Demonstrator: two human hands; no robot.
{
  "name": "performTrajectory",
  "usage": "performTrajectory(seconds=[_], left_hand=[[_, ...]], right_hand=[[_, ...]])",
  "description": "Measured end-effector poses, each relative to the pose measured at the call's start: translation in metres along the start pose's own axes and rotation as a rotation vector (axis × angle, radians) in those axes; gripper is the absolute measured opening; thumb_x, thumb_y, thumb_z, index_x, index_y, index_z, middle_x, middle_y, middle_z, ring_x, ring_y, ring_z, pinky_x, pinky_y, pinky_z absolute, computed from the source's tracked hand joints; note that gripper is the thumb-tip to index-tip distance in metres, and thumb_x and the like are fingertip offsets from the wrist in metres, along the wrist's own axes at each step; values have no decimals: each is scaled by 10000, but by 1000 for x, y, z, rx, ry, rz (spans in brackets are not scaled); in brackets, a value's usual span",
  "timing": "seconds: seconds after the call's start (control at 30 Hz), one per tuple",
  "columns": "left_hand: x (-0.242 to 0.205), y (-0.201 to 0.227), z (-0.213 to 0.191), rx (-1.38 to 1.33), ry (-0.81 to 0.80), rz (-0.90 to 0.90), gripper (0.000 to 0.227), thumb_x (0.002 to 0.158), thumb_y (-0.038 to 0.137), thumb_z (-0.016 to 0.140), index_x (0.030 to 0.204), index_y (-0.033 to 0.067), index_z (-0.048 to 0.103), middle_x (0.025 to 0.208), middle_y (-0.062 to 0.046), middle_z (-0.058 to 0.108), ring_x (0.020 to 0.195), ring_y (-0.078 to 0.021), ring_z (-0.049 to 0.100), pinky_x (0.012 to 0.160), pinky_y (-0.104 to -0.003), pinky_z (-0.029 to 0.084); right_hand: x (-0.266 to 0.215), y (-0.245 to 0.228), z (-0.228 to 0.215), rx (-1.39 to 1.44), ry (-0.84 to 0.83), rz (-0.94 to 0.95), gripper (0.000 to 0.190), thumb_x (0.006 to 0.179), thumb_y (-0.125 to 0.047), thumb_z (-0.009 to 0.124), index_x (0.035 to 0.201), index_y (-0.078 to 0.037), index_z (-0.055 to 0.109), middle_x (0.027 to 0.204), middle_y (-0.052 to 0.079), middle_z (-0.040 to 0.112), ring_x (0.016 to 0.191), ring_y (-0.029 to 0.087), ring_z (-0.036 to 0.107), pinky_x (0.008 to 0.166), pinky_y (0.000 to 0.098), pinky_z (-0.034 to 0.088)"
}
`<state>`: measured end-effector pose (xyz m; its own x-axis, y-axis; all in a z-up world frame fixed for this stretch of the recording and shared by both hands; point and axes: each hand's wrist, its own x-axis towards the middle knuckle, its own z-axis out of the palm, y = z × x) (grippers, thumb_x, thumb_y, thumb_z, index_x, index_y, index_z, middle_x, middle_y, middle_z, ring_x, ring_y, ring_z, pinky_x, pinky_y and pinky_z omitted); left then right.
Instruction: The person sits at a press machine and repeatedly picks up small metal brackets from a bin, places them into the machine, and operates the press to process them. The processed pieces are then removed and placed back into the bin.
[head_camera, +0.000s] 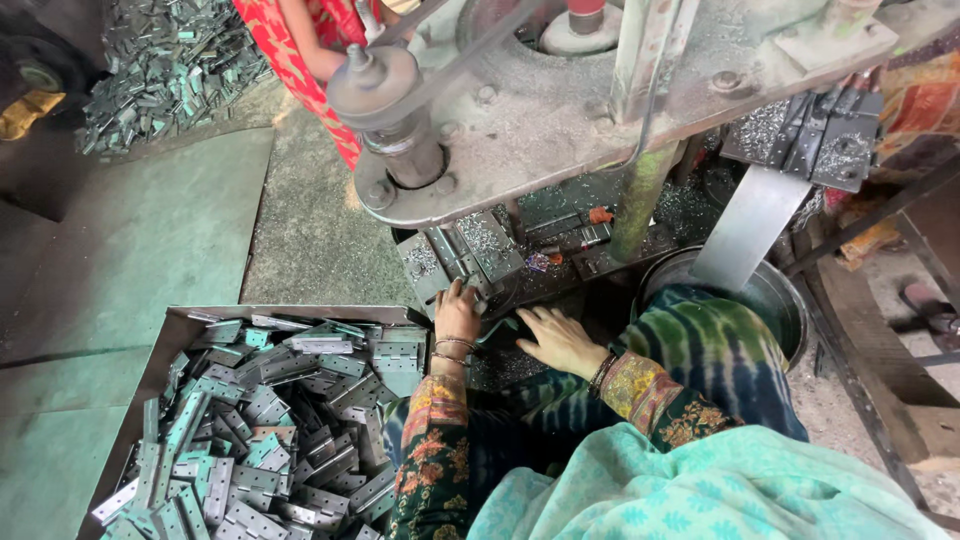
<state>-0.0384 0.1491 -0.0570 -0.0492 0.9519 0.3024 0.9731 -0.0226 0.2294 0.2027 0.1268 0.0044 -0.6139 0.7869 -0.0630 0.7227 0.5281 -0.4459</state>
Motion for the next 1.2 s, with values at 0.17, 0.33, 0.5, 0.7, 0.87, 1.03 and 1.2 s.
performTrajectory(seconds=[0.17,0.33,0.5,0.7,0.87,1.03,1.2], left_hand=[[-14,9,17,-873,13,-26,496,803,23,798,1277,62,656,1249,-145,657,1132,-306,688,984,-388,570],[-18,23,66,-1476,-232,-18,541,811,-96,663,1343,-29,587,1223,-77,688,1152,-189,661,1015,-337,547],[-15,32,56,-1401,-210,-54,649,768,-79,732,1385,-4,545,1218,-56,668,1130,-164,625,993,-307,516],[-16,59,2,-950,-12,181,683,732,-20,789,1374,-18,555,1269,-184,640,1190,-311,649,1022,-352,519],[-21,68,-28,-867,-10,277,732,693,-14,791,1387,-10,559,1320,-217,617,1233,-388,625,1041,-387,514],[-13,64,-20,-814,25,161,701,719,28,776,1390,10,576,1336,-224,622,1231,-387,635,1035,-405,537],[-3,34,-5,-347,268,-54,512,826,216,823,1269,28,648,1379,-235,596,1233,-413,602,1014,-465,532]], right_hand=[[-1,-17,-16,-10,405,-303,780,824,-223,717,1527,-84,412,1438,260,519,1166,436,560,926,515,514],[18,-19,-20,-121,381,-353,626,761,-176,750,1330,-56,517,1238,160,609,1154,344,601,937,468,544],[33,-3,-12,-211,277,-332,344,804,-191,761,1073,-28,622,1076,143,688,1005,308,692,769,432,599],[33,-1,-8,-231,123,-275,200,769,-210,749,853,-31,721,856,149,743,808,306,749,718,440,607],[23,-5,-14,-194,-9,-167,192,796,-233,728,849,-50,750,826,165,744,781,311,753,720,437,611],[21,-15,-25,-197,168,-211,315,826,-218,720,1067,-21,673,1041,144,718,975,321,716,734,440,612],[4,-15,-34,-127,466,-219,761,760,-275,748,1434,-35,489,1298,211,597,1063,398,635,806,492,595]])
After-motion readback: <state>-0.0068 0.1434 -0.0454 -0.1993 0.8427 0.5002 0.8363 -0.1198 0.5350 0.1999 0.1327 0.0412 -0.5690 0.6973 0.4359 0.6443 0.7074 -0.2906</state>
